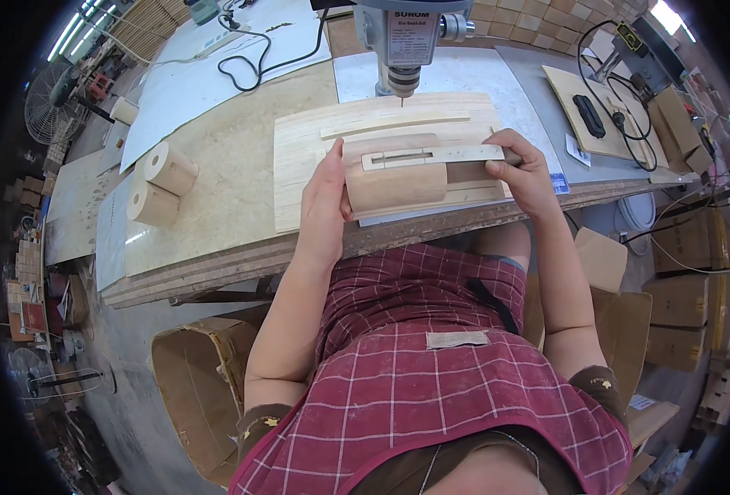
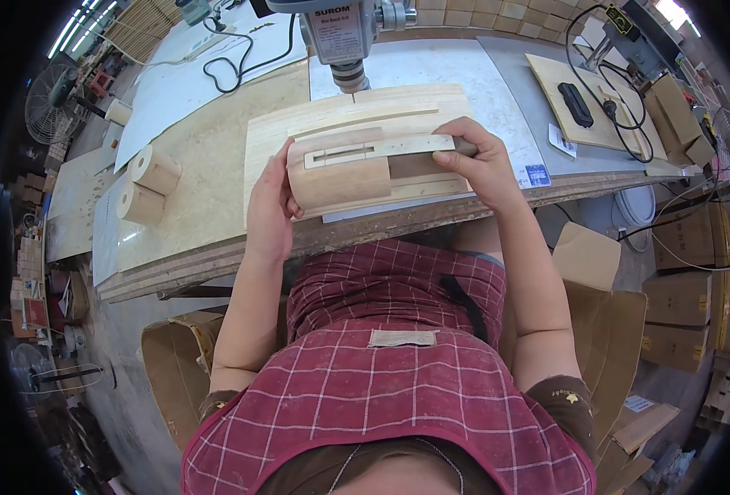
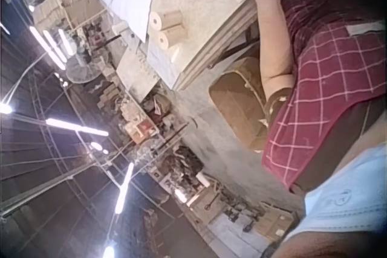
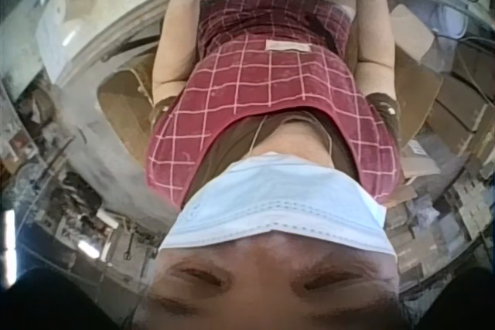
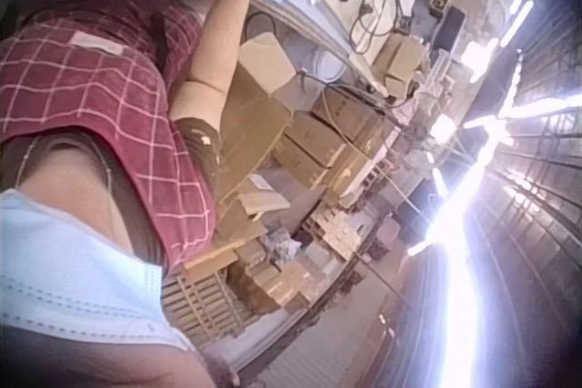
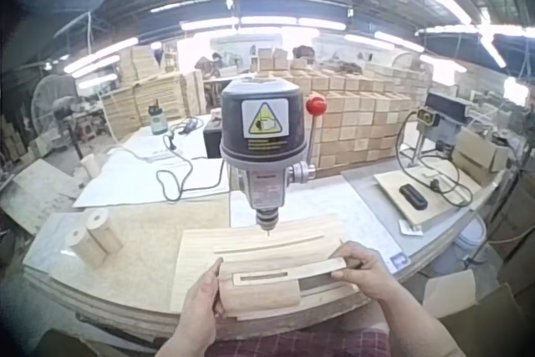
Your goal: Drill holes into cylindrical wooden blocks using a drill press.
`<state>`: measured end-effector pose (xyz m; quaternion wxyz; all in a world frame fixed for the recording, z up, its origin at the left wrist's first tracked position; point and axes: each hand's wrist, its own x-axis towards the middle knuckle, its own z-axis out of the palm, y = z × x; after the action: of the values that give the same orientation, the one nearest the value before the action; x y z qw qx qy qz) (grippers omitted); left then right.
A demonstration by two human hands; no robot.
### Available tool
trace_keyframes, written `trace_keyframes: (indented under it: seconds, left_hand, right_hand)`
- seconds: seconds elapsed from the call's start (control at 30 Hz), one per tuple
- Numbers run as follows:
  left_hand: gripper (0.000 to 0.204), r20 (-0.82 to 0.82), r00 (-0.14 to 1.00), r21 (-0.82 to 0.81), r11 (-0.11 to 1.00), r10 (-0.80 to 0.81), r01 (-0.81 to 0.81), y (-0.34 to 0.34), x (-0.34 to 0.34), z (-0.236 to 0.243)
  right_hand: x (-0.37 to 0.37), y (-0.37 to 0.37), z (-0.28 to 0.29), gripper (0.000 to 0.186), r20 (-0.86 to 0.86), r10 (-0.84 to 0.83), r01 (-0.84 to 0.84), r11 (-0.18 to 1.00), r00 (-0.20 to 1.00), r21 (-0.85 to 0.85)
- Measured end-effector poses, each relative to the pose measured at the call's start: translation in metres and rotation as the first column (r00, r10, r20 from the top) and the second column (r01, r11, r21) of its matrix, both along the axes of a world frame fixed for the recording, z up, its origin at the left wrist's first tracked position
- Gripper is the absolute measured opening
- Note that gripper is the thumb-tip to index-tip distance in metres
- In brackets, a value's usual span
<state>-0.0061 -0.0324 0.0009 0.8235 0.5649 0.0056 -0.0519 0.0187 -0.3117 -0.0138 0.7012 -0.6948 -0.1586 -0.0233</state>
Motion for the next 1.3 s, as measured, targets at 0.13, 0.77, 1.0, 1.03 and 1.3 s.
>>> trace_keyframes:
  seconds: [0.13, 0.77, 1.0, 1.03, 1.3]
  left_hand:
    - [0.071, 0.077, 0.995, 0.241, 0.969, -0.069, 0.048, -0.009, 0.028, -0.012]
    - [0.081, 0.046, 0.998, 0.39, 0.92, -0.053, 0.031, -0.024, 0.046, -0.031]
    - [0.087, 0.172, 0.984, 0.32, 0.947, -0.057, -0.001, -0.026, 0.05, -0.043]
    - [0.086, 0.18, 0.983, 0.336, 0.941, -0.027, -0.036, -0.027, 0.05, -0.045]
    - [0.084, 0.192, 0.981, 0.367, 0.926, 0.018, -0.089, -0.029, 0.05, -0.05]
  right_hand:
    - [0.024, 0.0, -0.011, 0.026, 0.037, -0.137, 0.14, 0.982, 0.99, -0.123]
    - [0.073, 0.015, -0.035, 0.036, 0.145, -0.251, 0.286, 0.899, 0.957, -0.331]
    - [0.07, 0.011, -0.017, 0.046, 0.061, -0.1, 0.117, 0.896, 0.993, -0.429]
    - [0.069, 0.006, -0.007, 0.046, 0.047, -0.11, 0.12, 0.894, 0.993, -0.431]
    - [0.114, 0.007, 0.142, 0.038, 0.492, -0.248, 0.451, 0.821, 0.834, -0.351]
